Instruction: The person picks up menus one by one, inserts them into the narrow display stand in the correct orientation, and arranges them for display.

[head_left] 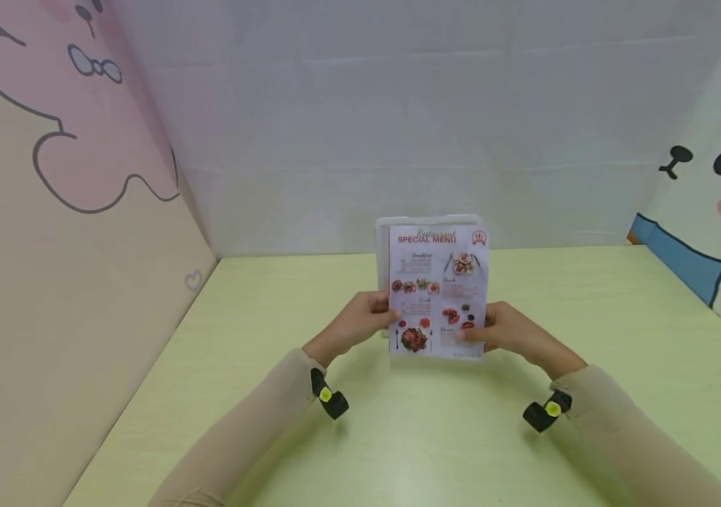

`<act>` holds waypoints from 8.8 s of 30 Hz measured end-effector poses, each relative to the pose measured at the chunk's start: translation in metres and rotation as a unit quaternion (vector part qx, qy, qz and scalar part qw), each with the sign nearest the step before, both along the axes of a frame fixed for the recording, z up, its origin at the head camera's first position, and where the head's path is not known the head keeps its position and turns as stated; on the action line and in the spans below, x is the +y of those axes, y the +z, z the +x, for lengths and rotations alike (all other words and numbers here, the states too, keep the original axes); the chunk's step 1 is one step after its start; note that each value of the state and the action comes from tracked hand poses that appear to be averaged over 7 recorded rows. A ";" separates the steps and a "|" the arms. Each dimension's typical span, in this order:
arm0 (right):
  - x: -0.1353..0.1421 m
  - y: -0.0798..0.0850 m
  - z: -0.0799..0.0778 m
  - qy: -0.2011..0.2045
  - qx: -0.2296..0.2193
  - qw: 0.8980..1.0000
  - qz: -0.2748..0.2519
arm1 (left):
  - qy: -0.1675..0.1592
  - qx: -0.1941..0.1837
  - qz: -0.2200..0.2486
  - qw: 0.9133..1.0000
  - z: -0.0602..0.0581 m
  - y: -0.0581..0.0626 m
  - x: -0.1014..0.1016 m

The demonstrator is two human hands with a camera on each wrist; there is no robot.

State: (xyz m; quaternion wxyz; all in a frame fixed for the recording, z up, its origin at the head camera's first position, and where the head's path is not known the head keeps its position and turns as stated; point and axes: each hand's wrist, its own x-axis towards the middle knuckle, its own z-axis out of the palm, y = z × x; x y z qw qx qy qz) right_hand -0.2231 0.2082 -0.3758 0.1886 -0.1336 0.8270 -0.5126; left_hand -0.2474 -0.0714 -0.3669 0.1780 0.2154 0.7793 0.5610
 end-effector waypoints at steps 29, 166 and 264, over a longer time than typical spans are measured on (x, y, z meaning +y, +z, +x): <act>-0.006 0.055 -0.027 -0.025 0.068 0.997 0.040 | 0.083 0.059 -0.028 0.994 -0.023 0.028 0.000; -0.013 0.075 -0.067 -0.066 0.139 0.987 0.047 | 0.284 0.113 -0.005 0.952 -0.025 0.034 0.024; -0.021 0.064 -0.050 -0.141 0.214 0.966 0.020 | 0.281 0.188 0.030 0.941 -0.022 0.033 0.028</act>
